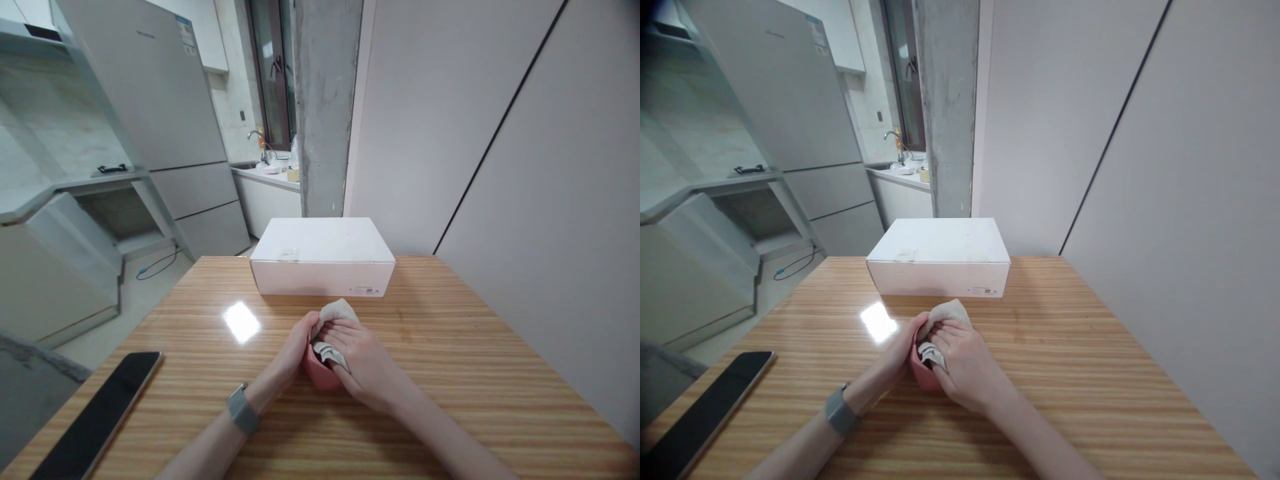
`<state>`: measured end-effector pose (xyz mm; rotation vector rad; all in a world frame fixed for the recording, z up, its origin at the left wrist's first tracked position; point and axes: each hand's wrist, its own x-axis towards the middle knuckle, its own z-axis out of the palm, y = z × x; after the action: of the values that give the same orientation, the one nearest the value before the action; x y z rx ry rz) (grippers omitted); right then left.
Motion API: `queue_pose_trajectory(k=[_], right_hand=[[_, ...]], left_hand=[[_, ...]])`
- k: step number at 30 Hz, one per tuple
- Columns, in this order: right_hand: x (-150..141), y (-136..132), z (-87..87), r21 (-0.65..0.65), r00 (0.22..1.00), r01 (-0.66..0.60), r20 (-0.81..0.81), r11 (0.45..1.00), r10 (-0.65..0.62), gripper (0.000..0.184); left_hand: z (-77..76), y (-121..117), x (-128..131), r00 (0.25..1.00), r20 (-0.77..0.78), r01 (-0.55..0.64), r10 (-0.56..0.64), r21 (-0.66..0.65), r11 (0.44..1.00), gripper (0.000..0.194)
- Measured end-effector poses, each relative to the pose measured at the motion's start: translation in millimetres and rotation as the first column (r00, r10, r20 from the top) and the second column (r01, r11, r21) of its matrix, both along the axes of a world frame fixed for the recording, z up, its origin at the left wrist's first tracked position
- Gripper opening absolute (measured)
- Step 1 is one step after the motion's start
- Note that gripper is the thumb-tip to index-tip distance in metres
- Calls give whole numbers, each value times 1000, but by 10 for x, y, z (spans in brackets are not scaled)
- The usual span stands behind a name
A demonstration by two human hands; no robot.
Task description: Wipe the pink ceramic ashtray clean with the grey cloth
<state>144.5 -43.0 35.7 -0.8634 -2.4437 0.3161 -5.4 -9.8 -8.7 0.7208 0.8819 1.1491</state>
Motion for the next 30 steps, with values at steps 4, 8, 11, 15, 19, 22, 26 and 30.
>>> queue_pose_trajectory(k=[4, 8, 11, 15, 19, 22, 26, 30], right_hand=[[14, -27, 90, -14, 999, -43, -13, 999, 43, 27], [59, -38, 166, -50, 989, -147, -32, 988, 146, 26], [89, -36, 185, -67, 985, -168, -36, 983, 166, 26], [99, -32, 189, -68, 989, -144, -15, 987, 144, 23], [107, 3, 156, -43, 995, -101, 0, 994, 101, 22], [127, 41, 121, -2, 999, -46, -10, 999, 45, 24], [145, 52, 135, 41, 998, -55, -8, 998, 55, 27], [130, 4, 172, 29, 994, -111, 1, 993, 111, 27]], left_hand=[[22, -1, -60, 996, 32, 79, -78, -25, 997, 28], [74, -18, -97, 977, 76, 203, -197, -73, 977, 34], [74, -21, -94, 951, 128, 294, -282, -87, 952, 39], [38, -5, -90, 957, 113, 273, -266, -48, 961, 40], [70, -36, -71, 977, 70, 200, -202, 23, 979, 31], [113, -90, -39, 979, 91, 176, -185, 92, 980, 35], [93, -118, -54, 956, 156, 242, -248, 53, 969, 40], [24, -50, -167, 932, 170, 329, -319, -30, 944, 30]])
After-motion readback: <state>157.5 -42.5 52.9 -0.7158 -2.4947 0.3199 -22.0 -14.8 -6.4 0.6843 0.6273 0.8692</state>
